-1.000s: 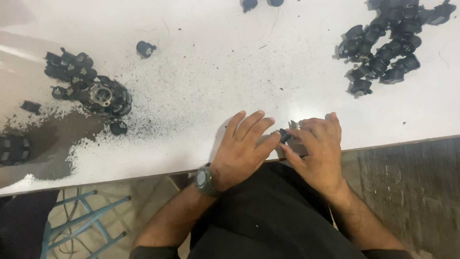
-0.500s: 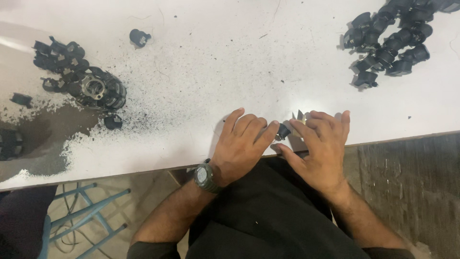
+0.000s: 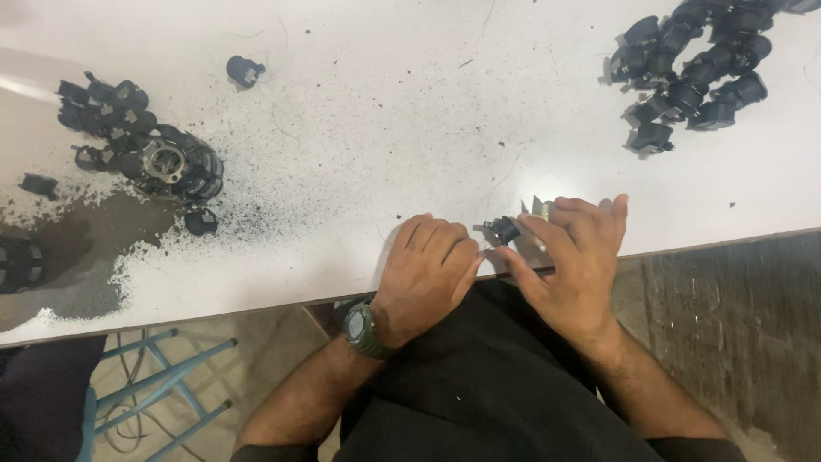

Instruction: The person sits at a white table covered with black omni-wheel hubs and rollers and attaches rollers to the wheel hubs one at a time, using a small stick-like tool to press each roller into place, then sets the finished wheel aside with the completed pile.

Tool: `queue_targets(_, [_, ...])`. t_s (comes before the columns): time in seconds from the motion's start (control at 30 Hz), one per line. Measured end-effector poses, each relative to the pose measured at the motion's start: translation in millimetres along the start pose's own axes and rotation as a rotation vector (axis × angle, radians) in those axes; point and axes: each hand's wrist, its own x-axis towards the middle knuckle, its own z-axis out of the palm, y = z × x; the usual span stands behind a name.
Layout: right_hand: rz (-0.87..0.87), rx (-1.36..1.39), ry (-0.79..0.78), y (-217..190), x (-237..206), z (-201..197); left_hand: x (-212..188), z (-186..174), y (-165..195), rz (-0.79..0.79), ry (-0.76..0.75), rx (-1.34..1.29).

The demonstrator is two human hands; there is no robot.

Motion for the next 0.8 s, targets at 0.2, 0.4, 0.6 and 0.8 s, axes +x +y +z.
queue_targets(0.2, [-0.139,0.291,0.138,0,-13,5,4,3,9,-0.072,0.11,-0.081])
queue_targets(0.4, [-0.103,0.191,0.037,-5,-10,7,5,9,15,-0.109,0.115,-0.032])
queue_targets(0.6, [-0.09,0.206,0.031,-9,-6,7,3,13,13,-0.087,0.172,-0.111])
queue_targets(0.8, [-0.079,0.219,0.012,-8,-6,8,4,14,12,-0.026,0.157,-0.037])
